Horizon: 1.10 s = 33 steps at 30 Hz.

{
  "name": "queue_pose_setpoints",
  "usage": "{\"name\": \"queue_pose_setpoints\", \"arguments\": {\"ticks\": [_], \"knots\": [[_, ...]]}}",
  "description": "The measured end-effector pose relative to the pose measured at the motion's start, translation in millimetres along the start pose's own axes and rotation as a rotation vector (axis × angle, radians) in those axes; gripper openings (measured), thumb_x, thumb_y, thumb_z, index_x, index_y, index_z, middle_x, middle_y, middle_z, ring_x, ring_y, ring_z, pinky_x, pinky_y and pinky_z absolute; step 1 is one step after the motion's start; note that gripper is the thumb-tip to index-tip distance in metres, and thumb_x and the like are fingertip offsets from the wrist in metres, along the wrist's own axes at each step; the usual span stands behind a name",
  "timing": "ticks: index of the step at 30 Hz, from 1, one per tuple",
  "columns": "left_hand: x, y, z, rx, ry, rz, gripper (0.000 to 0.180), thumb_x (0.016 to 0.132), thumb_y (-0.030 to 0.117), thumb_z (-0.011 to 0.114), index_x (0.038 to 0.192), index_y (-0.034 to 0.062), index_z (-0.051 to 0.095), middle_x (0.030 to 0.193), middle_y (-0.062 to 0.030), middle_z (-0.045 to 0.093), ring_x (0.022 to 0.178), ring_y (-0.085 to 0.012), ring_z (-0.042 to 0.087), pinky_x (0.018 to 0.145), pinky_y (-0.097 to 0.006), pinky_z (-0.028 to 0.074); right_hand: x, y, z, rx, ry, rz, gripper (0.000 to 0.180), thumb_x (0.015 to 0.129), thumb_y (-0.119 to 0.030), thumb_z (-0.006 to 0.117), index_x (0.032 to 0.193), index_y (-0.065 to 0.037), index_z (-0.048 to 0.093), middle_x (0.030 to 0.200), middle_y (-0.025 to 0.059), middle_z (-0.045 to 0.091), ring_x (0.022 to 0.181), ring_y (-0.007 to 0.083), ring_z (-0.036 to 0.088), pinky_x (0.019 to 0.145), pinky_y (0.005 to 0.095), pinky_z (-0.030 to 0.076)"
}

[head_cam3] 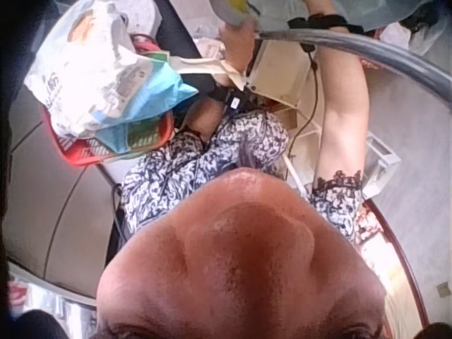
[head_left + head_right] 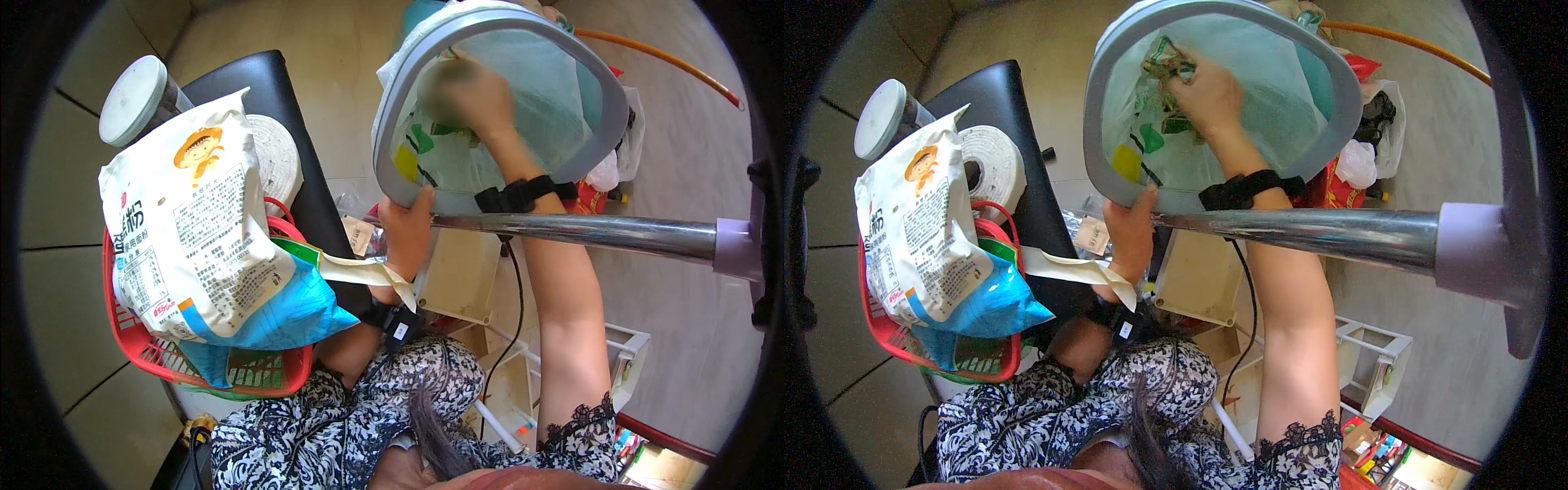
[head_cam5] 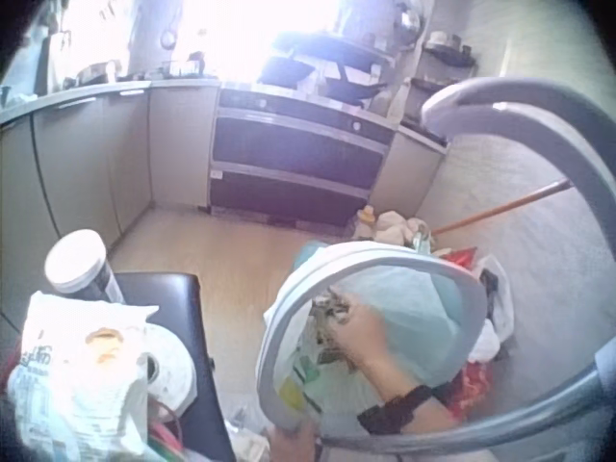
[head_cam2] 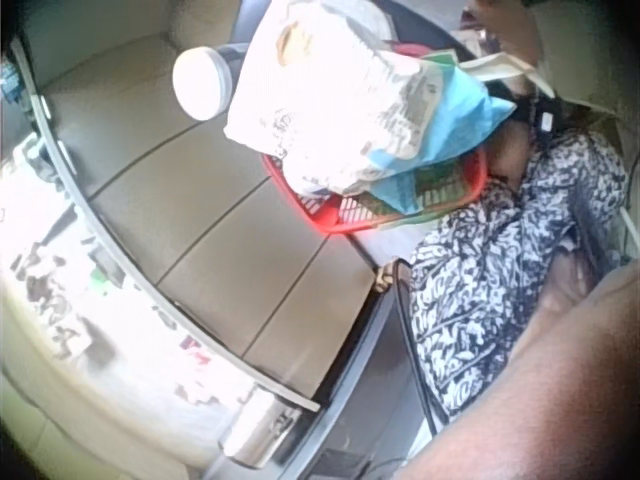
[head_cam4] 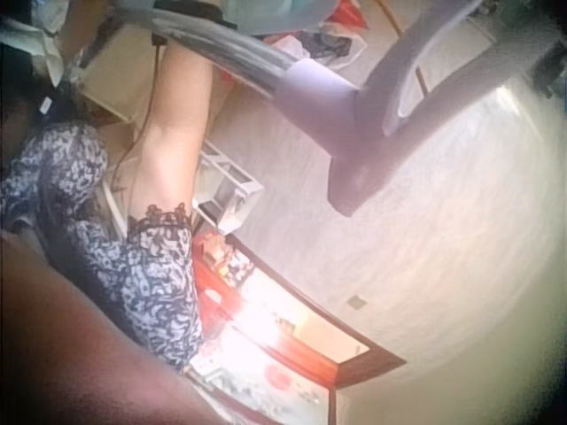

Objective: The person assembles a white plastic shelving unit by hand, connecting multiple trays and frame pieces. They sit on the floor, align and snap components together, and move the partially assembled unit to a different spot.

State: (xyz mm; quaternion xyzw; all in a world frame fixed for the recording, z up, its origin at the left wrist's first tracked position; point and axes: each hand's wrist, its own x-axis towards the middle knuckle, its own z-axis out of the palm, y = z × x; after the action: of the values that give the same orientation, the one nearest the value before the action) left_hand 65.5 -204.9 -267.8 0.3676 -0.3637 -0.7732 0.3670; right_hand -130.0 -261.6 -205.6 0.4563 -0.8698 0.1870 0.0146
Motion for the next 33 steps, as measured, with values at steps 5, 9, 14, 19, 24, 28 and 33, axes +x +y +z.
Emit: {"name": "queue_pose_setpoints", "arguments": {"ticks": [5, 9, 14, 19, 24, 28, 33], "knots": [[0.5, 2.3, 0.9, -0.111, 0.024, -0.009, 0.019, 0.084, 0.012, 0.065, 0.084, -0.0059, 0.061, 0.072, -0.0041, 0.062, 0.066, -0.0097, 0.055, 0.058, -0.028, 0.042, 2.3, 13.2, -20.1, 0.395, -0.030, 0.024, 0.058, 0.071, -0.034, 0.067, 0.124, -0.010, 0.060, 0.095, 0.0181, 0.068, 0.085, 0.0325, 0.065, 0.077, 0.0387, 0.051], [1.6, 2.4, 2.5, -0.087, 0.042, 0.062, 0.018, 0.084, 0.012, 0.065, 0.084, -0.0056, 0.061, 0.074, -0.0034, 0.062, 0.067, -0.0091, 0.055, 0.058, -0.027, 0.042, -12.5, 21.2, -32.7, 0.078, -0.342, 0.023, 0.065, 0.070, -0.037, 0.067, 0.127, -0.008, 0.058, 0.101, 0.0190, 0.067, 0.090, 0.0333, 0.065, 0.081, 0.0374, 0.050], [1.2, 1.7, -2.1, -0.075, -0.003, -0.003, 0.021, 0.084, 0.013, 0.065, 0.092, -0.0063, 0.061, 0.082, -0.0058, 0.064, 0.074, -0.0125, 0.057, 0.066, -0.028, 0.044, -15.5, 26.3, -33.1, -0.072, -0.623, 0.148, 0.064, 0.070, -0.037, 0.063, 0.123, -0.001, 0.059, 0.094, 0.0215, 0.068, 0.085, 0.0333, 0.066, 0.078, 0.0406, 0.051], [2.2, -2.4, -5.7, -0.034, -0.025, -0.030, 0.028, 0.085, 0.013, 0.064, 0.104, -0.0067, 0.059, 0.095, -0.0077, 0.065, 0.087, -0.0154, 0.058, 0.078, -0.029, 0.045, -6.2, 31.8, -11.5, 0.108, -0.603, 0.468, 0.052, 0.069, -0.035, 0.066, 0.105, 0.003, 0.066, 0.096, 0.0192, 0.069, 0.086, 0.0299, 0.066, 0.076, 0.0367, 0.051], [8.1, -12.5, -6.9, -0.029, 0.001, -0.006, 0.028, 0.084, 0.012, 0.063, 0.105, -0.0064, 0.059, 0.096, -0.0082, 0.065, 0.087, -0.0157, 0.058, 0.079, -0.029, 0.045, -26.0, 29.5, -1.0, 0.459, -0.575, 0.620, 0.038, 0.073, -0.022, 0.066, 0.101, 0.002, 0.065, 0.093, 0.0116, 0.066, 0.080, 0.0214, 0.063, 0.073, 0.0329, 0.049], [14.9, -15.8, -9.9, -0.074, 0.011, 0.004, 0.027, 0.084, 0.010, 0.063, 0.106, -0.0062, 0.059, 0.098, -0.0084, 0.064, 0.088, -0.0157, 0.059, 0.079, -0.029, 0.045, -28.7, 26.5, -1.0, 0.484, -0.638, 0.652, 0.033, 0.074, -0.021, 0.066, 0.101, -0.001, 0.065, 0.090, 0.0082, 0.066, 0.076, 0.0161, 0.061, 0.069, 0.0303, 0.049], [13.6, -13.7, -8.8, -0.138, 0.059, 0.007, 0.026, 0.083, 0.011, 0.064, 0.102, -0.0065, 0.059, 0.090, -0.0070, 0.065, 0.080, -0.0140, 0.058, 0.071, -0.029, 0.046, -32.9, 30.6, 1.0, 0.569, -0.574, 0.678, 0.035, 0.075, -0.022, 0.068, 0.103, -0.002, 0.066, 0.092, 0.0071, 0.066, 0.076, 0.0171, 0.061, 0.070, 0.0304, 0.049]]}}
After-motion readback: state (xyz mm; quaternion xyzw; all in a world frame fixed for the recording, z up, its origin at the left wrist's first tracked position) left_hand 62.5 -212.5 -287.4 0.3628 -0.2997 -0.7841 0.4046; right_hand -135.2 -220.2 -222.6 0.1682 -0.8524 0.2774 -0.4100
